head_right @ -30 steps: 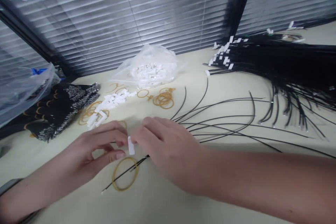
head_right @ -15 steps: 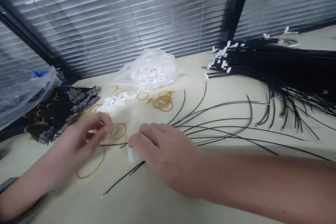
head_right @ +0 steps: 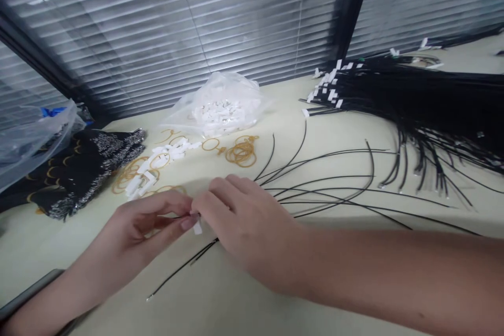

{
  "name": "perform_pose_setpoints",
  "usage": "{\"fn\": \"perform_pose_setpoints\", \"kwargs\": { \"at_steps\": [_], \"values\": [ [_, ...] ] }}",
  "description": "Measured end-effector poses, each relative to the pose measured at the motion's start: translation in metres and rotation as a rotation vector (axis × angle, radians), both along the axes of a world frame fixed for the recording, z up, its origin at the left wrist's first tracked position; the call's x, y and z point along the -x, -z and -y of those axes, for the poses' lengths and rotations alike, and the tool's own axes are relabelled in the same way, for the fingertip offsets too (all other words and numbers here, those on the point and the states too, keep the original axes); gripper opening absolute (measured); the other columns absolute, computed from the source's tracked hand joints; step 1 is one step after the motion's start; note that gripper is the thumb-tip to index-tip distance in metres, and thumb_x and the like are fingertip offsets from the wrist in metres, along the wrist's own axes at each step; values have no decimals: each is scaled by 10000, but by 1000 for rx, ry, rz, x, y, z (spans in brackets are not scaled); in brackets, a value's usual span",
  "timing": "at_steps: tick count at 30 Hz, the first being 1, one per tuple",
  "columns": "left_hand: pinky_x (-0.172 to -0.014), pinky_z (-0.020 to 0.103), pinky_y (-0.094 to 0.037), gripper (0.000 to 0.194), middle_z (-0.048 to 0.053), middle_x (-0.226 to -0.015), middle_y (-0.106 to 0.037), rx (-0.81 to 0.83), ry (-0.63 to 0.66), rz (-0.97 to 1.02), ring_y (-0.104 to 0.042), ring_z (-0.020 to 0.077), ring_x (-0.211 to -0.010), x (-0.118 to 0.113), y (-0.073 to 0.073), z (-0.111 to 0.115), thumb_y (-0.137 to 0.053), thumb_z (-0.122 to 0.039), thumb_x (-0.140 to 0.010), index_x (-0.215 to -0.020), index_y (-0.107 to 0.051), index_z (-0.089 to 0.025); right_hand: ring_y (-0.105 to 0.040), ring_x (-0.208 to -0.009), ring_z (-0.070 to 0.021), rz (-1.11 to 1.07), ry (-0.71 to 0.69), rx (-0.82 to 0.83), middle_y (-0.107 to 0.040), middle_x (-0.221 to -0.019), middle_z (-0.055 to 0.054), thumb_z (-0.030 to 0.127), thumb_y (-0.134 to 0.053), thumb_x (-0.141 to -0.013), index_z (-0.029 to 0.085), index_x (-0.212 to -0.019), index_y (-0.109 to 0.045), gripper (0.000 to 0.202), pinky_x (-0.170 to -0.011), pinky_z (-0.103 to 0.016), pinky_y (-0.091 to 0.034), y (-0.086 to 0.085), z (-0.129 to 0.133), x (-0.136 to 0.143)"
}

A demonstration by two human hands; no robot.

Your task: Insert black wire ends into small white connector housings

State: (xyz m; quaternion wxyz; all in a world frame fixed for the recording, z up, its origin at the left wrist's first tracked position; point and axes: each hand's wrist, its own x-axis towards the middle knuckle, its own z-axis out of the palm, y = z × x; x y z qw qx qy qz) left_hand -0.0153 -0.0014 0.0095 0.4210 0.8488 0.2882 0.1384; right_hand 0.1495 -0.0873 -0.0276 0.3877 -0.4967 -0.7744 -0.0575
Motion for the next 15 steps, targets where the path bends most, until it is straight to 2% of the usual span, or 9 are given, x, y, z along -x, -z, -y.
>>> {"fn": "perform_pose_setpoints", "kwargs": {
  "at_steps": [2, 4, 6, 8, 11, 15],
  "values": [
    [-601, 223, -504, 78, -2, -735, -636, -15, -48, 16, -600, 136, -699, -1, 4, -5, -536, -231, -816, -796, -607, -207, -450, -720, -146, 45, -1, -67, -539, -773, -66, 58, -386, -871, 113, -800, -574, 208, -673, -290, -374, -4, 2, 0],
    [-612, 230, -503, 77, -2, -729, -636, -35, -116, 26, -600, 136, -688, -1, 8, -11, -541, -243, -813, -833, -601, -200, -464, -694, -140, 73, -46, -95, -556, -738, -53, 120, -432, -886, 122, -759, -598, 210, -657, -281, -372, -6, 3, 0],
    [-621, 232, -504, 108, -1, -750, -639, -61, -165, 12, -607, 138, -701, 0, 10, -16, -546, -268, -816, -882, -600, -202, -478, -676, -137, 80, -91, -47, -557, -709, -40, 267, -501, -879, 123, -731, -611, 234, -638, -273, -379, -4, 2, -1],
    [-615, 230, -506, 142, 2, -782, -643, -107, -189, -11, -613, 144, -725, 1, 11, -18, -548, -295, -821, -922, -603, -211, -495, -684, -141, 82, -97, 75, -554, -710, -33, 381, -577, -812, 118, -724, -621, 280, -635, -268, -392, -1, -2, -1],
    [-609, 236, -517, 164, 15, -821, -648, -176, -167, -35, -620, 157, -754, 2, 11, -17, -523, -306, -837, -944, -611, -218, -505, -683, -131, 107, -137, 240, -541, -683, -2, 297, -624, -790, 143, -692, -620, 182, -617, -245, -393, 4, -7, -1],
    [-715, 296, -539, 259, 50, -935, -656, -198, -79, -60, -629, 175, -828, 5, 14, -15, -495, -254, -845, -1089, -573, -213, -498, -670, -129, 149, -143, 242, -538, -678, 1, 187, -603, -807, 135, -677, -579, 142, -596, -242, -380, 5, -8, 1]
  ]
}}
